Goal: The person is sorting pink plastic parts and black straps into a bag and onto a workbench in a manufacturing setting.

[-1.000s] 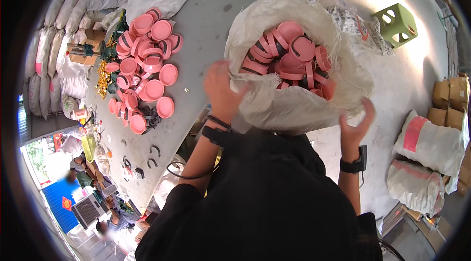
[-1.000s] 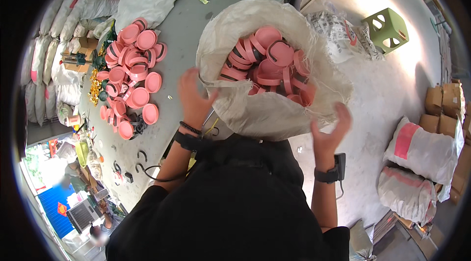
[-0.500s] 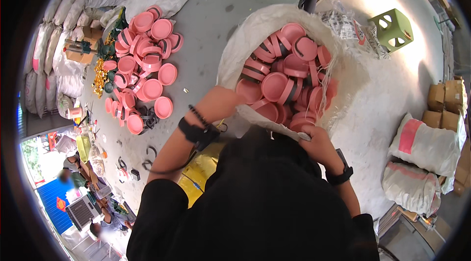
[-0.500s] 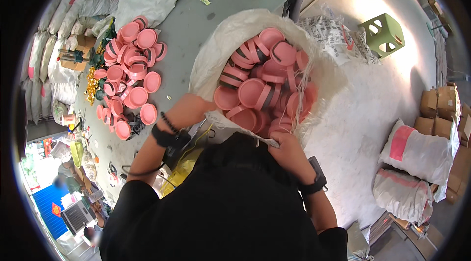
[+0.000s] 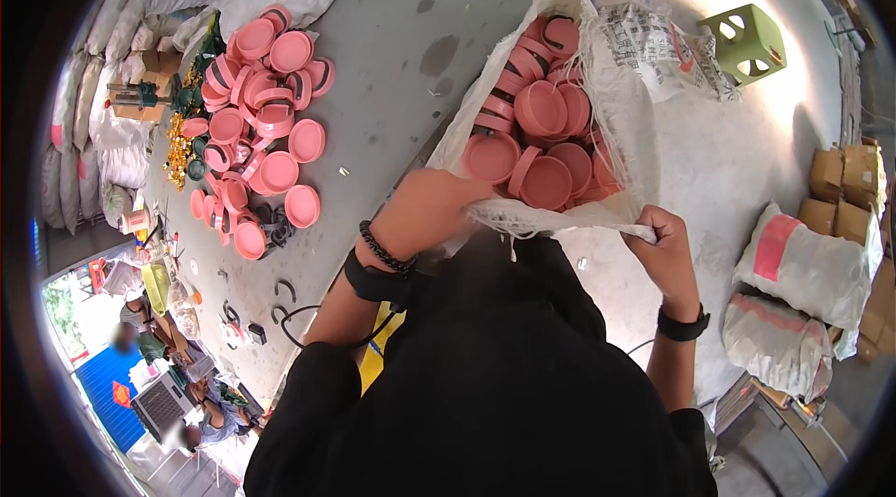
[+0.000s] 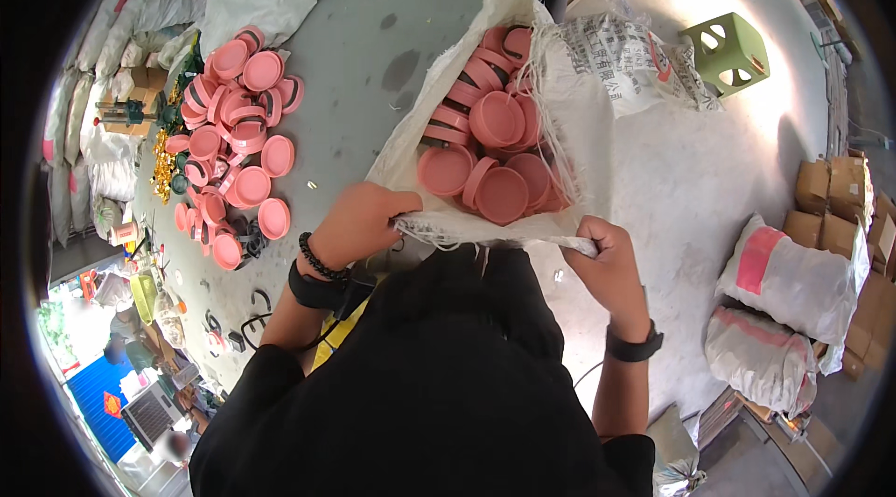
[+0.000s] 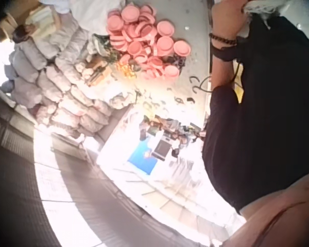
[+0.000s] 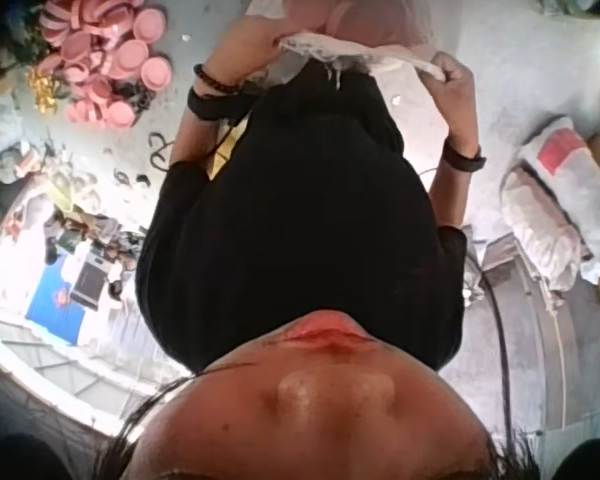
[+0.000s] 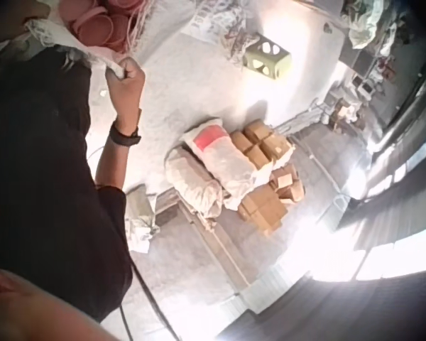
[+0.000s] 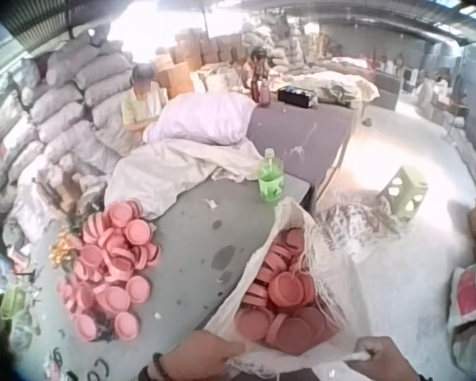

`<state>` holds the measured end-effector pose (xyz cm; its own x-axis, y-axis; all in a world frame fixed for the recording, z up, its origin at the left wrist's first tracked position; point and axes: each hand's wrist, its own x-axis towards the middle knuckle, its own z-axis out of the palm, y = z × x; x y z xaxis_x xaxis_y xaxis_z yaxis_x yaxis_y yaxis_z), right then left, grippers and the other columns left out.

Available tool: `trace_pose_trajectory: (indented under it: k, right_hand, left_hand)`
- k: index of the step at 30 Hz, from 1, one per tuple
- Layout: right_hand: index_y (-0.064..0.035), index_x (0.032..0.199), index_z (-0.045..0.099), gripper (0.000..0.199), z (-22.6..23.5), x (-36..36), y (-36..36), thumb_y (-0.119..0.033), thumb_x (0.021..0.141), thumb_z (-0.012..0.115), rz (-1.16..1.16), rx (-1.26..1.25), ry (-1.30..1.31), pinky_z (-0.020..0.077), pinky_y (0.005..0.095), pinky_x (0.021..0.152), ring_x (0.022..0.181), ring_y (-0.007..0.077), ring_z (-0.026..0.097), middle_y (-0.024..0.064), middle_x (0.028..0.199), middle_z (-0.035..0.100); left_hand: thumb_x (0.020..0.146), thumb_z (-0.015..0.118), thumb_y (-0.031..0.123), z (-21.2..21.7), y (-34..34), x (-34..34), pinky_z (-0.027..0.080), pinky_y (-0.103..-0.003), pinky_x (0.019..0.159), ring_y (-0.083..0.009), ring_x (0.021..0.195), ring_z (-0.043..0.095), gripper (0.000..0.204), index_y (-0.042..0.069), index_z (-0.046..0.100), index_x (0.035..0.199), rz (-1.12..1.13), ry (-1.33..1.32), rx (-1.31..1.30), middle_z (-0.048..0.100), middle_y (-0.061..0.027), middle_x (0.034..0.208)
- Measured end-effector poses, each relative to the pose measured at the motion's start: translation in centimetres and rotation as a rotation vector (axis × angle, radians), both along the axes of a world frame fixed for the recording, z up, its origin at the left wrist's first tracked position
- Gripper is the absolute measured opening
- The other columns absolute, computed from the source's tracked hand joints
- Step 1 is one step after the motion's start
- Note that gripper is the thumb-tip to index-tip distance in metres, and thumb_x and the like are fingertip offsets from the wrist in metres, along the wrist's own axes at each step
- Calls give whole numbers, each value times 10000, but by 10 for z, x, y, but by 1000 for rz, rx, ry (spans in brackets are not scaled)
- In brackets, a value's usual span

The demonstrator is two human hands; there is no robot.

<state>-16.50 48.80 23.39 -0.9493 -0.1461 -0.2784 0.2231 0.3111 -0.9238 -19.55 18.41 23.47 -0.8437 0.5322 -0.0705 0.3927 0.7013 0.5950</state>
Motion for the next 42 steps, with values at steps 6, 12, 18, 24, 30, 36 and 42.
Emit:
trace_pose_trajectory:
  k: [6,12,18,24,30,36,42]
  right_hand:
    - [-40,903,480,354,11,-29,26,-205,676,697,193,-200,-81,364,208,572,672,69,419,-3,797,452]
    - [-33,1161,439,673,-63,-117,10,-360,639,711,95,695,599,448,364,701,953,258,517,137,1061,508]
    - [-31,1075,502,477,-126,-123,-9,-305,700,608,292,1122,150,457,449,684,838,381,567,210,966,559]
    - [37,913,585,304,-154,-113,55,-214,745,554,-387,114,-170,456,359,650,696,273,583,120,807,612]
    - [63,1045,523,384,-111,-107,31,-210,780,573,-526,-45,-81,450,305,671,789,212,570,141,968,580]
    - [67,1068,510,383,-110,-96,44,-126,756,619,-661,-232,-102,458,323,732,878,232,558,155,1000,574]
    - [60,1032,536,319,-59,-53,61,-86,759,612,-739,-132,34,456,307,738,845,212,565,126,966,589]
  left_hand:
    - [605,606,160,-1,14,4,397,-408,508,-320,578,536,167,126,569,764,-99,6,-33,516,-116,570]
    - [638,632,228,3,23,19,413,-398,522,-309,574,547,178,127,566,769,-116,-54,27,532,-104,566]
    - [734,607,400,15,7,61,419,-387,542,-294,604,559,298,125,552,836,-85,-333,133,541,-110,607]
    - [698,642,383,3,1,66,428,-380,582,-303,709,559,462,67,506,1006,387,-60,80,554,-97,770]
    - [680,645,326,-74,18,53,431,-402,629,-351,777,546,470,23,508,1011,531,-154,-237,542,-131,857]
    - [840,457,231,-84,-5,41,473,-324,653,-196,706,581,251,28,571,936,899,-723,789,606,-77,799]
    - [855,443,196,-63,6,37,375,-227,466,-61,551,479,217,34,575,914,1117,-743,1418,521,22,647]
